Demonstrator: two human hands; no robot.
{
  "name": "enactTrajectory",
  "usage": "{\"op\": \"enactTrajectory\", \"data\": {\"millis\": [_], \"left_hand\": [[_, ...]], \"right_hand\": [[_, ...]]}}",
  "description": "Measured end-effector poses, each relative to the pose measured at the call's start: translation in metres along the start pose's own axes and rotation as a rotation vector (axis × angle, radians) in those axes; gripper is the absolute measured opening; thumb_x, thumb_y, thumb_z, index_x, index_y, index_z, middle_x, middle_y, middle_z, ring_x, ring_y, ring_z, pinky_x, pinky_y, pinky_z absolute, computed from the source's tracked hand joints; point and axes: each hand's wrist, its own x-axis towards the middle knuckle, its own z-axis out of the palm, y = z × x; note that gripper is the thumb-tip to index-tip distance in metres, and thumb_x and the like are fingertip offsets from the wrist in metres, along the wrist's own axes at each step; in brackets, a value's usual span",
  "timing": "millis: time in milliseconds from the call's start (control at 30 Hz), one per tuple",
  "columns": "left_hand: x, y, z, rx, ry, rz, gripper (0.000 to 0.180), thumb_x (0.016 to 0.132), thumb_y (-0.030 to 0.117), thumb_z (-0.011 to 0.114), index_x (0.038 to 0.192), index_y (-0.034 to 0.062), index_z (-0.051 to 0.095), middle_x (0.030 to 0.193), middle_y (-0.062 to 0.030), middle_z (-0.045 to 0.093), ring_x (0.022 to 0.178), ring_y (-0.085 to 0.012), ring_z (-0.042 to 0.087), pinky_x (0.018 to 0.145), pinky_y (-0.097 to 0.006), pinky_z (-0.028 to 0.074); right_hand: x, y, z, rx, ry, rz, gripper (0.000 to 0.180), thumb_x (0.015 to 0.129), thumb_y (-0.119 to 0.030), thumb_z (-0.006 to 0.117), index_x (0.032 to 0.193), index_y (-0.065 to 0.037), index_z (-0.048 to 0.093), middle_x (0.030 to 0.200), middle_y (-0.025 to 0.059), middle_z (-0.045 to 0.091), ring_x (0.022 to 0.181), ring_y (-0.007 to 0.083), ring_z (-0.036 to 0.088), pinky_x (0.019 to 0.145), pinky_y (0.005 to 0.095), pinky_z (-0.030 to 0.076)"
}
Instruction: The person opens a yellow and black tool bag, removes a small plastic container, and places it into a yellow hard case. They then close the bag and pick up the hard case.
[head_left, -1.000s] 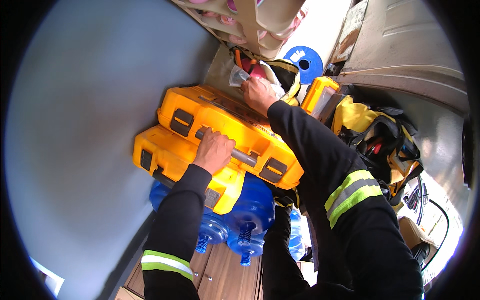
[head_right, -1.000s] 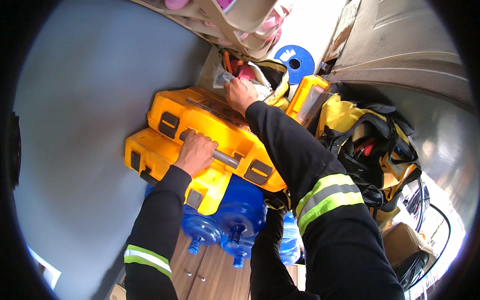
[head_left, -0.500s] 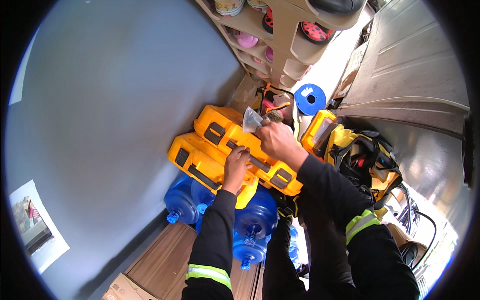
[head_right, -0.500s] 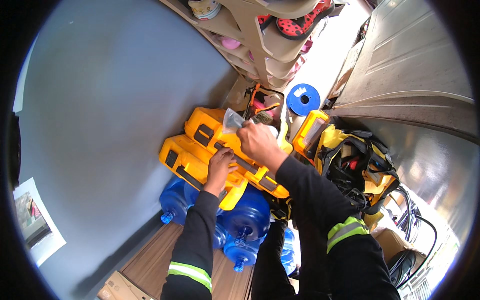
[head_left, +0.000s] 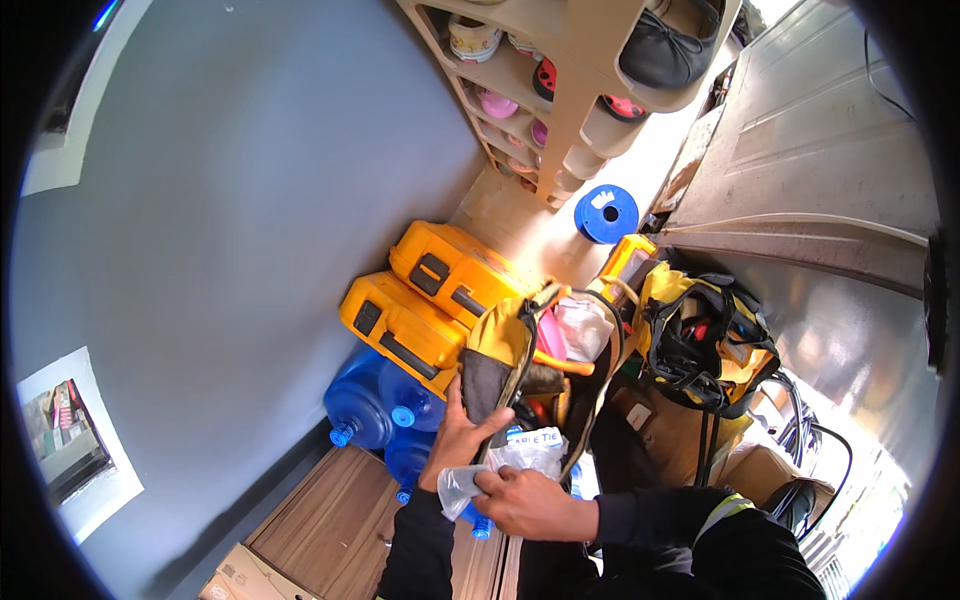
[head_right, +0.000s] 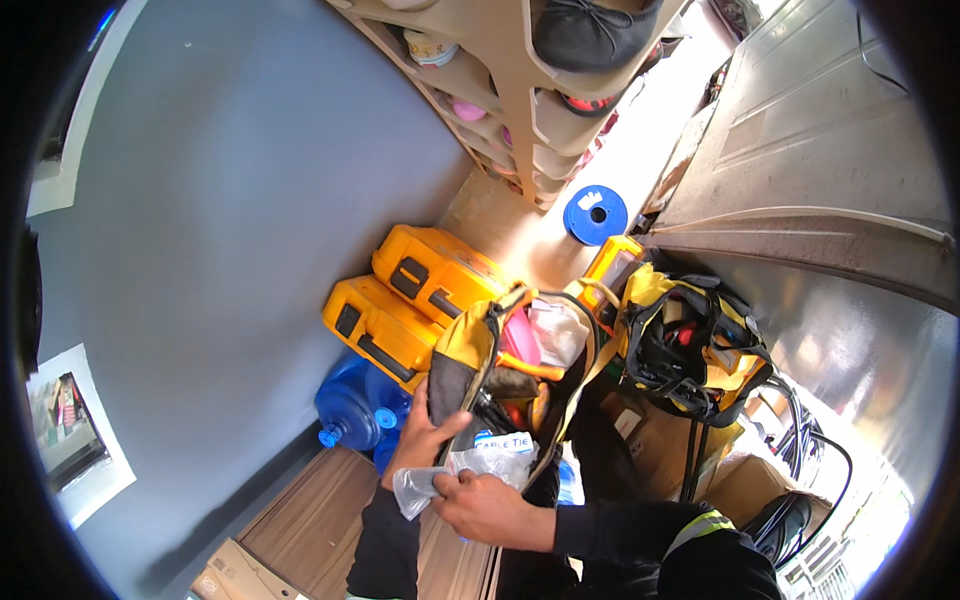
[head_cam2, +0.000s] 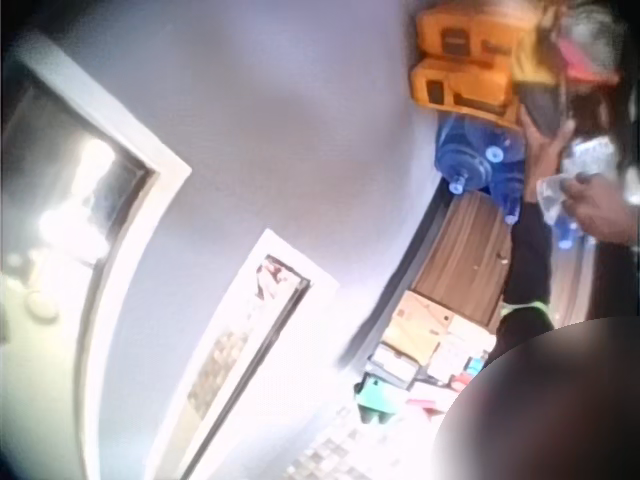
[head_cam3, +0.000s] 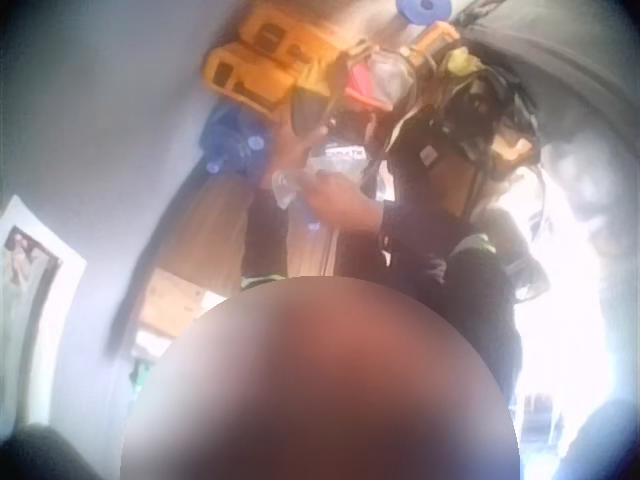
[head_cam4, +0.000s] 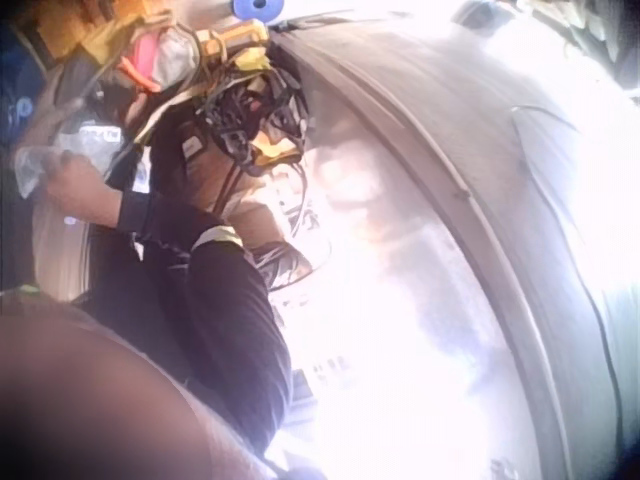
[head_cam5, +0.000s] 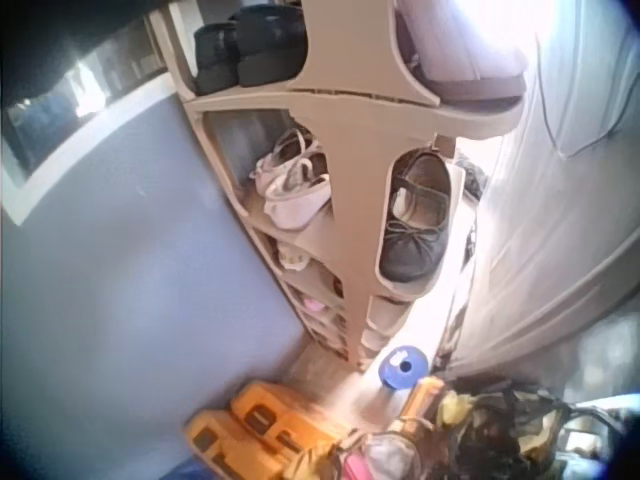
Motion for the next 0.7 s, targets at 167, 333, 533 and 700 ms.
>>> {"op": "enactTrajectory", "data": {"millis": [167,333,533,700], "left_hand": [[0.019,-0.013,0.011,0.54,0.074,0.026,0.134,0.072,0.032,0.102,0.168,-0.0034,0.016,0.158,-0.034,0.04,0.148,-0.0491,0.046,0.124,-0.048,0.04],[0.021,0.006,0.012,1.085,0.118,0.61,0.101,0.066,0.019,0.098,0.157,0.0191,0.053,0.15,-0.0207,0.041,0.132,-0.0434,0.044,0.113,-0.053,0.043],[0.049,0.016,0.022,1.252,-0.085,0.81,0.027,0.082,0.01,0.073,0.108,0.0057,0.072,0.105,-0.0119,0.066,0.097,-0.032,0.068,0.077,-0.043,0.057],[0.05,0.036,-0.001,0.819,0.228,0.528,0.016,0.091,0.0,0.071,0.107,0.0,0.069,0.081,-0.0086,0.065,0.066,-0.0172,0.06,0.062,-0.032,0.049]], "right_hand": [[-0.004,0.023,0.045,0.049,-0.02,0.018,0.021,0.085,-0.014,0.068,0.101,-0.002,0.073,0.105,0.0147,0.062,0.086,0.0331,0.072,0.073,0.0422,0.061],[-0.016,0.034,0.05,0.039,0.017,0.059,0.015,0.085,-0.016,0.068,0.091,-0.003,0.074,0.101,0.0131,0.062,0.085,0.0309,0.07,0.07,0.0406,0.06],[-0.017,0.047,0.043,0.049,0.054,0.129,0.011,0.084,-0.014,0.07,0.09,-0.005,0.071,0.101,0.0129,0.061,0.087,0.0306,0.07,0.069,0.0411,0.061],[-0.034,0.095,0.029,0.322,0.294,0.207,0.017,0.079,-0.015,0.072,0.091,-0.002,0.071,0.103,0.0199,0.066,0.089,0.0411,0.072,0.077,0.0505,0.059]]}}
